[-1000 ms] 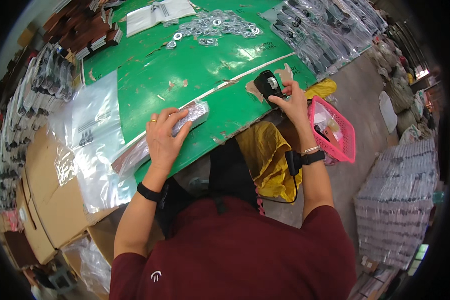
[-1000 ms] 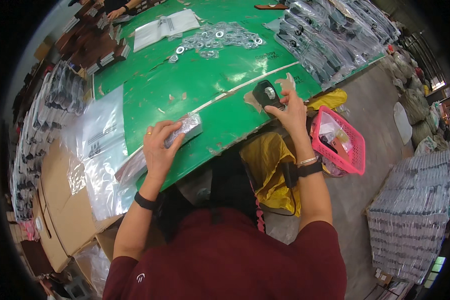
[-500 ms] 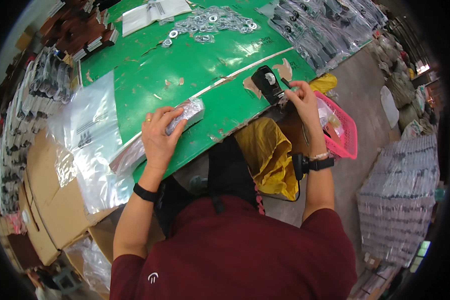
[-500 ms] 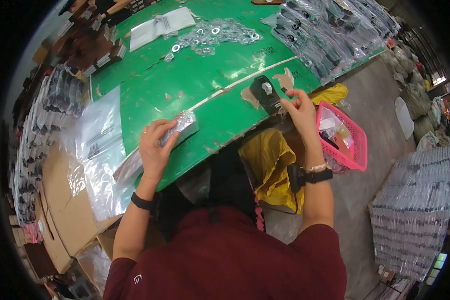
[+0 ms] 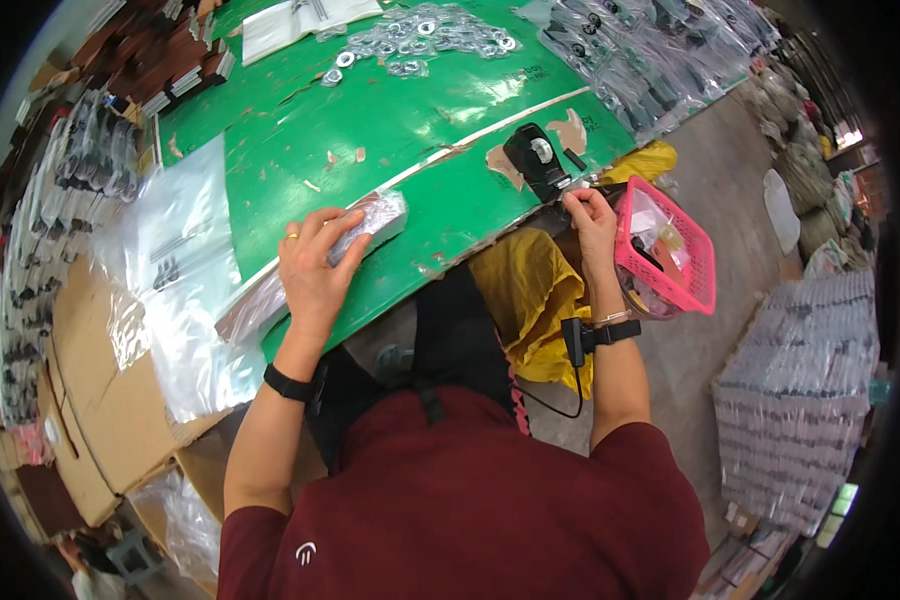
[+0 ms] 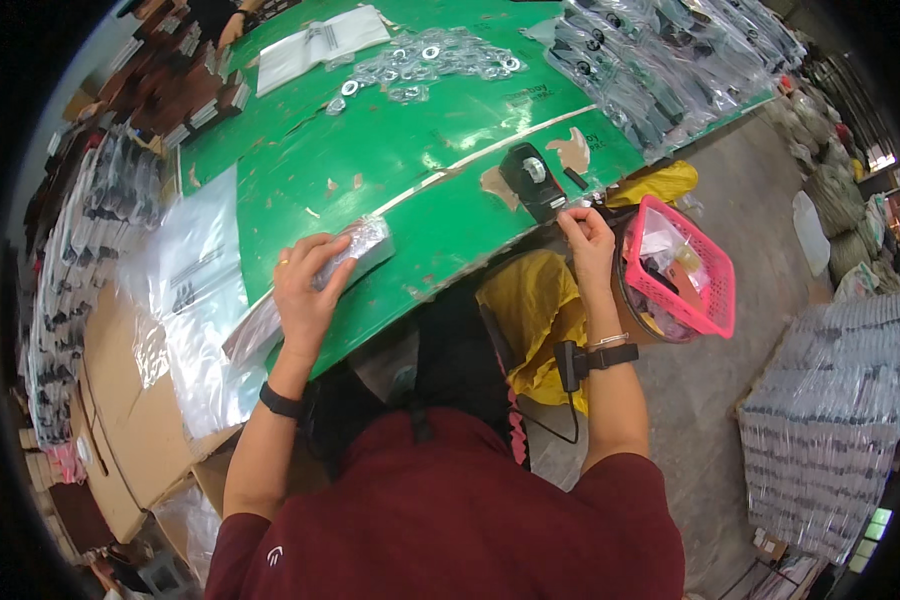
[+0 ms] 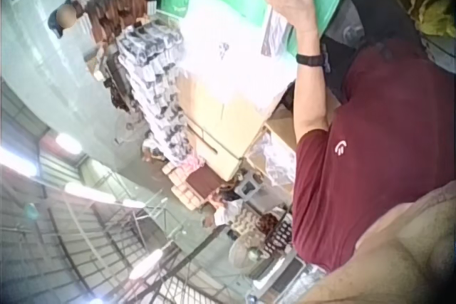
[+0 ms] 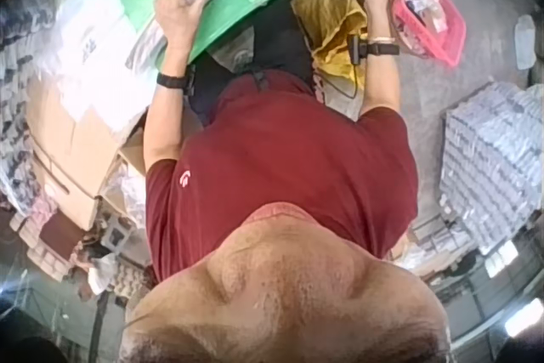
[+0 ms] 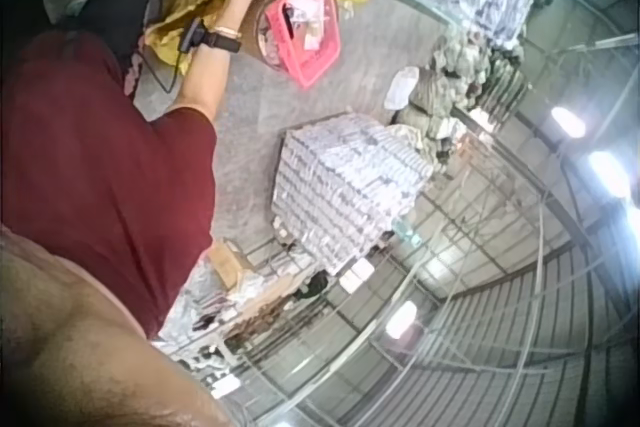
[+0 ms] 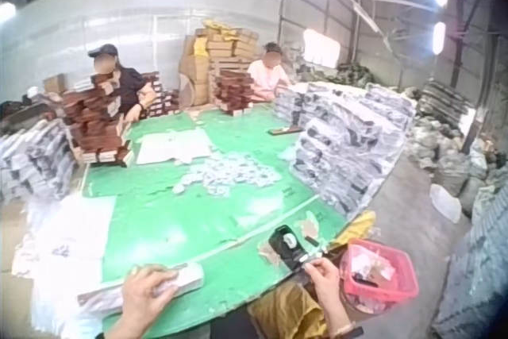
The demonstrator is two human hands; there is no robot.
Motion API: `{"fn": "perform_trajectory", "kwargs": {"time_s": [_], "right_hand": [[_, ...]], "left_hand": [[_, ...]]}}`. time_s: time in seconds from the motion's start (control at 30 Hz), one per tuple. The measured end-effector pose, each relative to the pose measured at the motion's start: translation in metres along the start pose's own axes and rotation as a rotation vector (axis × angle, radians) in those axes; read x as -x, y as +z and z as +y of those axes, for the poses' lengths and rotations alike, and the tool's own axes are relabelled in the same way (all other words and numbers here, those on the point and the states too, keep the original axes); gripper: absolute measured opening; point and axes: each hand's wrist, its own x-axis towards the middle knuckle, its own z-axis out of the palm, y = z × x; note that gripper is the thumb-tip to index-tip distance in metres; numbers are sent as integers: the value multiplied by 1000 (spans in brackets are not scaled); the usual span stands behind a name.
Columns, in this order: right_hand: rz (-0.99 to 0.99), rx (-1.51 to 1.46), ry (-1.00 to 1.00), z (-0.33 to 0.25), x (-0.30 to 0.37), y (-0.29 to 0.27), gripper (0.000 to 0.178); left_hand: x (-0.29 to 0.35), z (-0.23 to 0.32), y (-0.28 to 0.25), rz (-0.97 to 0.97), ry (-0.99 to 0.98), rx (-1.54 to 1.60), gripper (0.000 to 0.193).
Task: Packing wood furniture components into plastic bags and sealing them.
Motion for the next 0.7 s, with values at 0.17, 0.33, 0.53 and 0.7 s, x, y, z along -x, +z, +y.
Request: {"fn": "perform_trajectory", "kwargs": {"time_s": [0.17,0.33,0.53,0.7], "right_hand": [[103,656,-115,-5,-3,9,25],[-98,270,0,-8,21,25,22],[-443,-151,8,-112,80,154,17],[-449,128,-100,-116,86,188,19]], "left_hand": [[4,0,-4,31,-1,-3,24],[1,1,1,22,60,-33,31],[17,6,1,-11,72,-119,40],[35,18,18,110,180,-268,46]]}}
